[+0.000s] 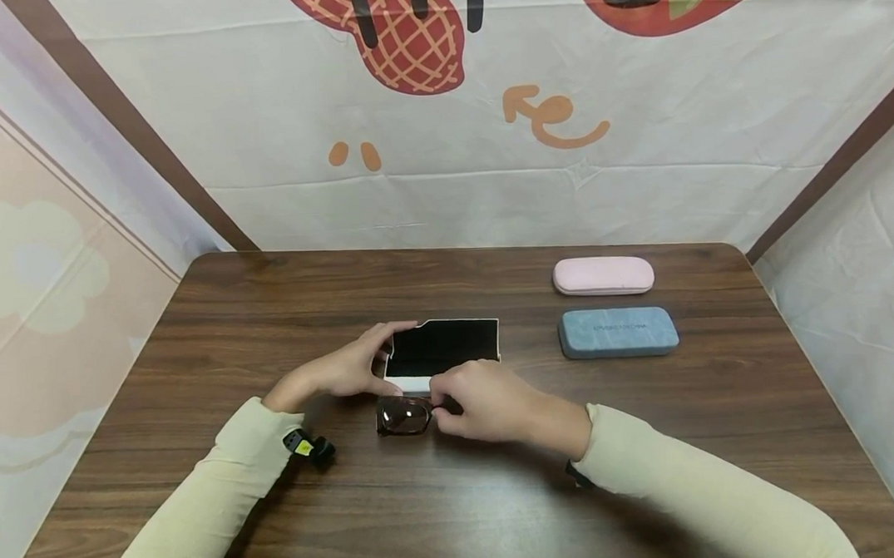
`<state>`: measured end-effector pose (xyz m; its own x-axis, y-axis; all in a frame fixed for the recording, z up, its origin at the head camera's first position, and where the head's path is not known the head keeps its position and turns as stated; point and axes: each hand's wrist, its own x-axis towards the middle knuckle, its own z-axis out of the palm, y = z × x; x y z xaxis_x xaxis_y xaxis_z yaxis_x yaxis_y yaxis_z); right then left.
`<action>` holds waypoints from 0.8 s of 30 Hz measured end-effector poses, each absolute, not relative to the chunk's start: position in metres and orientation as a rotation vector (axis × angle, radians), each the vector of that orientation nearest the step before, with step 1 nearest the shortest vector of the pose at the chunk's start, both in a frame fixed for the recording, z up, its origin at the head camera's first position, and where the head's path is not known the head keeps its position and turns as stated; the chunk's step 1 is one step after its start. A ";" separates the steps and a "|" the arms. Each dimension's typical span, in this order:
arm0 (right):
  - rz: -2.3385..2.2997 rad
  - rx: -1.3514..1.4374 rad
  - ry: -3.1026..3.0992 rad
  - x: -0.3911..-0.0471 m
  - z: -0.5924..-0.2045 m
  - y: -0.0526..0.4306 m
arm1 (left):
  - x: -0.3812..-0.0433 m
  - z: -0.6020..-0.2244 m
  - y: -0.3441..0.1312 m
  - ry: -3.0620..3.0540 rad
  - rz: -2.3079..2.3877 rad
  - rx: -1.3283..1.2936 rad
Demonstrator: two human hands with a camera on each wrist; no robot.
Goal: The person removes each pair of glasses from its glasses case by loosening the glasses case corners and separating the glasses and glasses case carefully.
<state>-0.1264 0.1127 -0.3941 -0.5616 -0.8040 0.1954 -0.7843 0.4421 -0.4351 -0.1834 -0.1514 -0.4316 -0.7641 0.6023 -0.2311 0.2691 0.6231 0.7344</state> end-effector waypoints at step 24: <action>-0.648 -1.386 2.580 -0.116 -0.420 0.090 | -0.184 -0.435 -0.153 2.357 1.007 0.668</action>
<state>-0.1155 0.0895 -0.4198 -0.5650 -0.8215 0.0771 -0.7604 0.4821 -0.4353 -0.1841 -0.1531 -0.4345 -0.7610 0.6023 -0.2409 0.2423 0.6084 0.7557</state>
